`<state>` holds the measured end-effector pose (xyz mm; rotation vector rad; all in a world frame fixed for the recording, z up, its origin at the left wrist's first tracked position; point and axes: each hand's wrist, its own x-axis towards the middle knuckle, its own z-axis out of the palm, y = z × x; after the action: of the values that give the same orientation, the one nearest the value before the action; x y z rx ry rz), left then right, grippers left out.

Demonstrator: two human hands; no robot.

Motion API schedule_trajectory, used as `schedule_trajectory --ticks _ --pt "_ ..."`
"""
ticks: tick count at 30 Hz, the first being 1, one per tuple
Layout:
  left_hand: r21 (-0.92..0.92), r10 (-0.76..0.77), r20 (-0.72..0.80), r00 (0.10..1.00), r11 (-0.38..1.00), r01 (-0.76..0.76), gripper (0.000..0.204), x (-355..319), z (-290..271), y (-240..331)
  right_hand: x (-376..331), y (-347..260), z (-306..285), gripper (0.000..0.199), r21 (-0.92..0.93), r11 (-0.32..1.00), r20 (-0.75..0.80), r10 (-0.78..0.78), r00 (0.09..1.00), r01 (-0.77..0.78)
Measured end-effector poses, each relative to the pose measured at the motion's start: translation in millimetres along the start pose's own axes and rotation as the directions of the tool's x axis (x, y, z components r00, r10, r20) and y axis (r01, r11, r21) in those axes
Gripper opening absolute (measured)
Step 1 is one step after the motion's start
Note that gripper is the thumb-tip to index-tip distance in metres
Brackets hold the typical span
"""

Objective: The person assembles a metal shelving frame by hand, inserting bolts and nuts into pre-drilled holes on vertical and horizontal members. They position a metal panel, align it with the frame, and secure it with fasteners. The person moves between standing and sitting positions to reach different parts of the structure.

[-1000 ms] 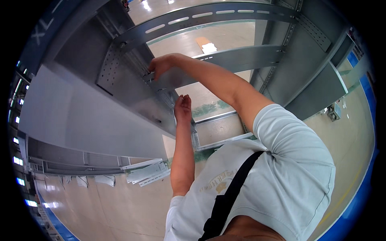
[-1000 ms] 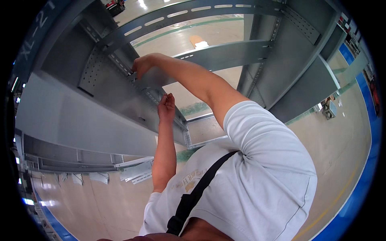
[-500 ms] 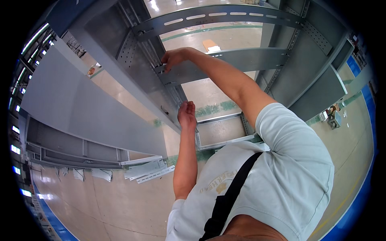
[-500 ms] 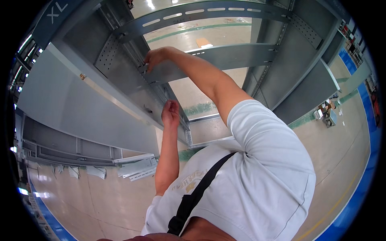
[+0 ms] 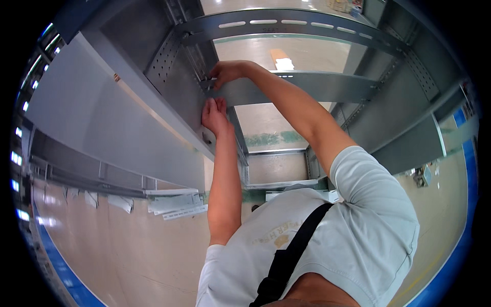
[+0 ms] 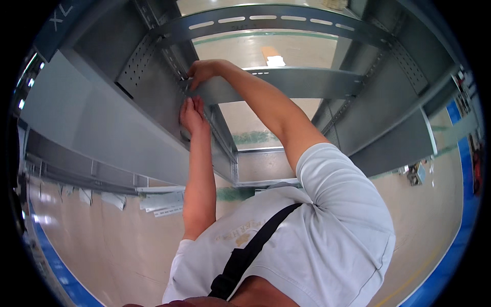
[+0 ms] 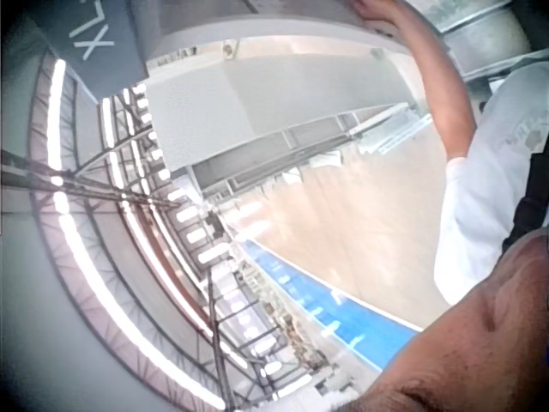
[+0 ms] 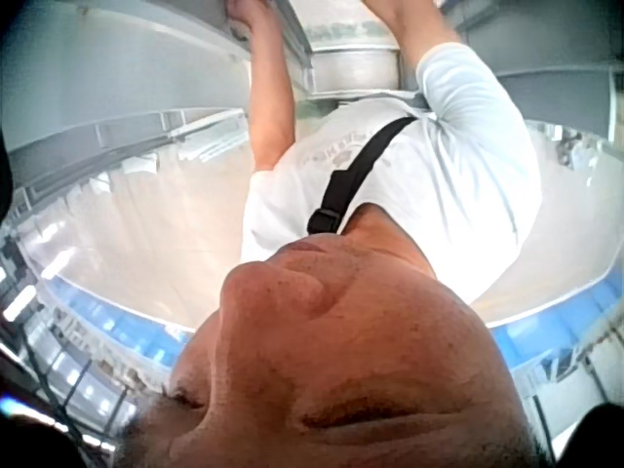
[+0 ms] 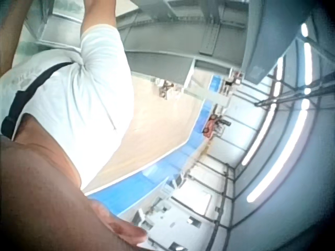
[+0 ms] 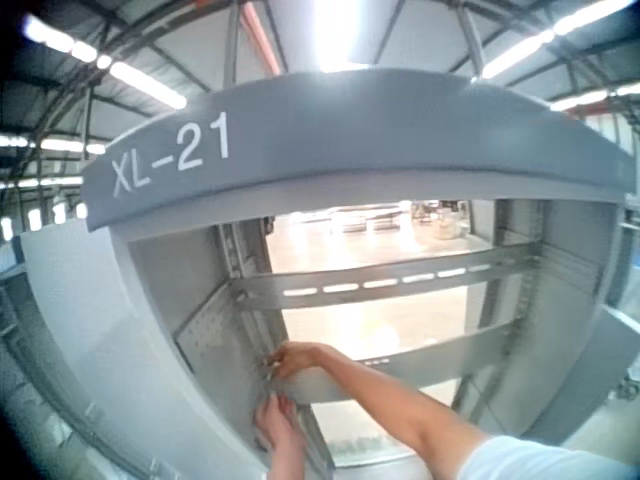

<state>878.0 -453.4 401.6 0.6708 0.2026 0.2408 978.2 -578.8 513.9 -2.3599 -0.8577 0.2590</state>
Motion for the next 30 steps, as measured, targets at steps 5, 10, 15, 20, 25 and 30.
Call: schedule_trajectory --ticks 5,10,15,20,25,30 --pt "-0.017 0.158 -0.088 0.983 0.987 -0.16 0.015 16 10 -8 2 1 2 0.038 -0.021 0.999 0.011 -0.027 1.0 0.027" --pt "-0.072 0.177 -0.188 0.966 0.978 -0.193 0.017 23 20 -17 8 8 0 0.033 -0.023 0.997 -0.005 -0.079 0.997 0.079" --pt "-0.136 0.178 -0.156 0.972 0.97 -0.2 0.02 25 21 -18 9 8 -2 0.037 -0.039 0.994 -0.016 -0.106 0.994 0.105" --pt "-0.197 0.077 -0.129 0.989 0.975 -0.102 0.021 31 17 -14 4 1 -3 0.046 -0.027 0.998 -0.011 -0.051 0.999 0.051" --pt "-0.271 0.074 -0.034 0.997 0.959 -0.08 0.019 39 6 -17 6 -6 -2 0.051 -0.026 0.997 -0.055 -0.074 0.996 0.073" --pt "-0.331 0.101 0.09 0.991 0.941 -0.066 0.017 42 3 -27 20 8 1 0.051 -0.205 0.967 -0.109 -0.176 0.978 0.151"
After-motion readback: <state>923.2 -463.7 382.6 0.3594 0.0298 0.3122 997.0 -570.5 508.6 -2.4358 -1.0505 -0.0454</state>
